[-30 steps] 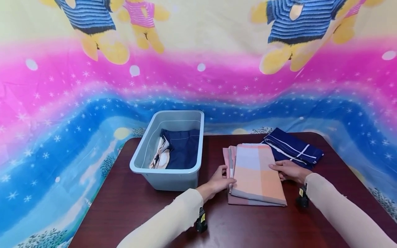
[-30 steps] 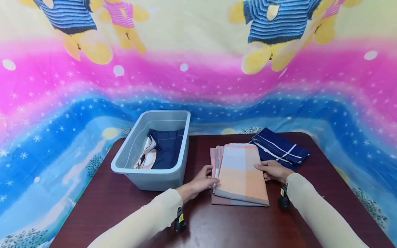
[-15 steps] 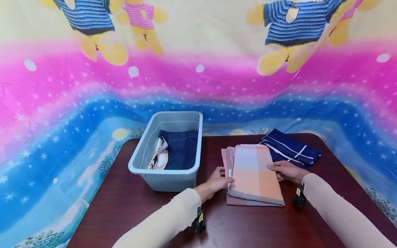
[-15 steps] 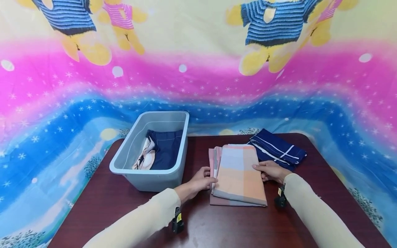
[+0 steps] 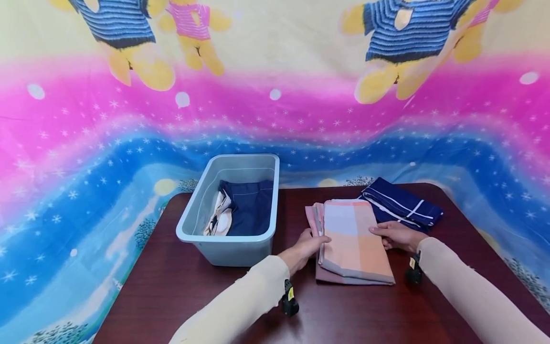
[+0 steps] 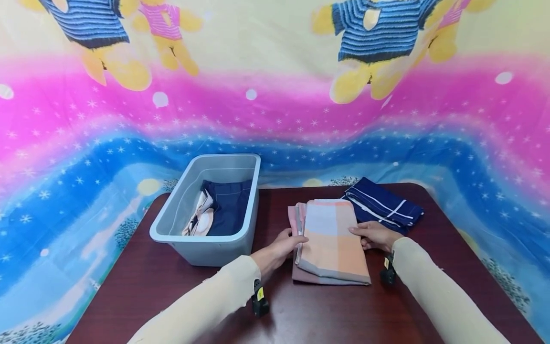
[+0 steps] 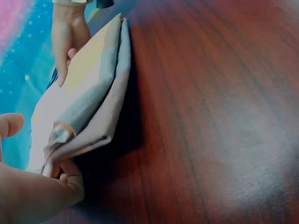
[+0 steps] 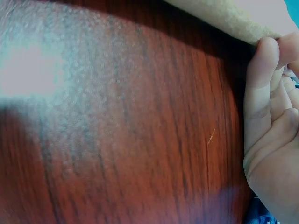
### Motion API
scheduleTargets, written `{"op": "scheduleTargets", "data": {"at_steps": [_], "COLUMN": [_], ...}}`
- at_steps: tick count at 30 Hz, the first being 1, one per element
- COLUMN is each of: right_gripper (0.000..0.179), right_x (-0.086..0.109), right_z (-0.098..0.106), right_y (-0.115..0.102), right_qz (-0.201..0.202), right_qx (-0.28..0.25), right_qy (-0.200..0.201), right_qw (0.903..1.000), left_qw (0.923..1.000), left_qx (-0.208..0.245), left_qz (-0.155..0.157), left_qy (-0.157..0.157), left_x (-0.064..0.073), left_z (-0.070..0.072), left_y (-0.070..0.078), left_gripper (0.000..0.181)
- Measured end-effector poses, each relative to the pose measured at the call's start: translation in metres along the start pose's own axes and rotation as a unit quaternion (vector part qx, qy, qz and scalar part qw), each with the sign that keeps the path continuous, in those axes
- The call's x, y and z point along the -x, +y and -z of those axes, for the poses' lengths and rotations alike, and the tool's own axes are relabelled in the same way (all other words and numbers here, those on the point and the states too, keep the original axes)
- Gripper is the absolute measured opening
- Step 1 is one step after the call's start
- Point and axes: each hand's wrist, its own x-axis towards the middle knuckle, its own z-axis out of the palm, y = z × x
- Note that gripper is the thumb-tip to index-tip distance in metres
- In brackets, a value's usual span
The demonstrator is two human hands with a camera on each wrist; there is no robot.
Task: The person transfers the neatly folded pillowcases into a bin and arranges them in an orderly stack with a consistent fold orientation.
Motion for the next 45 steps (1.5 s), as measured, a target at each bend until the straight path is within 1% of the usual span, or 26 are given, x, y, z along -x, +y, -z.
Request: {"op": "scheduleTargets", "data": {"at_steps": [3,5,7,10,12,13,15,20,25,27,35,45], "right_gripper": [0.038,0.038,0.037,0.039,0.039,0.039,0.038,0.034,0.033,0.033,0.036,0.028], "right_x": [-0.001,-0.002,-0.003,-0.004,-0.004,-0.004,-0.004,-0.004,-0.003,-0.003,-0.002,-0.004], "right_z": [0.000,-0.001,-0.001,-0.001,-0.001,-0.001,0.000,0.000,-0.001,-0.001,0.002,0.004], "right_y": [0.001,0.001,0.000,-0.001,-0.001,-0.001,0.000,-0.002,-0.004,-0.005,-0.005,-0.001], "right_qz": [-0.003,-0.009,-0.012,-0.015,-0.016,-0.015,-0.016,-0.018,-0.021,-0.022,-0.024,-0.021], "right_qx": [-0.002,-0.003,-0.006,-0.005,-0.007,-0.006,-0.009,-0.015,-0.016,-0.016,-0.026,-0.025], "right_qy": [0.006,0.012,0.018,0.020,0.019,0.016,0.012,0.003,-0.003,-0.004,-0.015,-0.031], "right_qw": [1.0000,0.9999,0.9998,0.9997,0.9997,0.9997,0.9997,0.9997,0.9996,0.9996,0.9993,0.9990], "left_qw": [0.9999,0.9999,0.9998,0.9993,0.9989,0.9986,0.9982,0.9964,0.9936,0.9928,0.9908,0.9906], "left_qx": [0.010,0.002,-0.011,-0.033,-0.045,-0.051,-0.054,-0.049,-0.061,-0.067,-0.087,-0.101], "left_qz": [0.001,0.003,0.002,-0.001,-0.008,-0.013,-0.026,-0.056,-0.070,-0.070,-0.064,-0.059], "left_qy": [0.008,0.012,0.016,0.017,0.012,0.008,-0.004,-0.041,-0.064,-0.071,-0.082,-0.071], "left_x": [-0.007,-0.012,-0.017,-0.022,-0.023,-0.023,-0.022,-0.023,-0.026,-0.027,-0.026,-0.029], "left_z": [0.002,0.005,0.007,0.010,0.011,0.011,0.012,0.017,0.020,0.021,0.025,0.022], "left_y": [-0.002,-0.004,-0.007,-0.011,-0.012,-0.012,-0.013,-0.013,-0.013,-0.013,-0.011,-0.012], "left_gripper": [0.082,0.084,0.069,0.035,0.022,0.021,0.025,0.044,0.069,0.075,0.082,0.086]}}
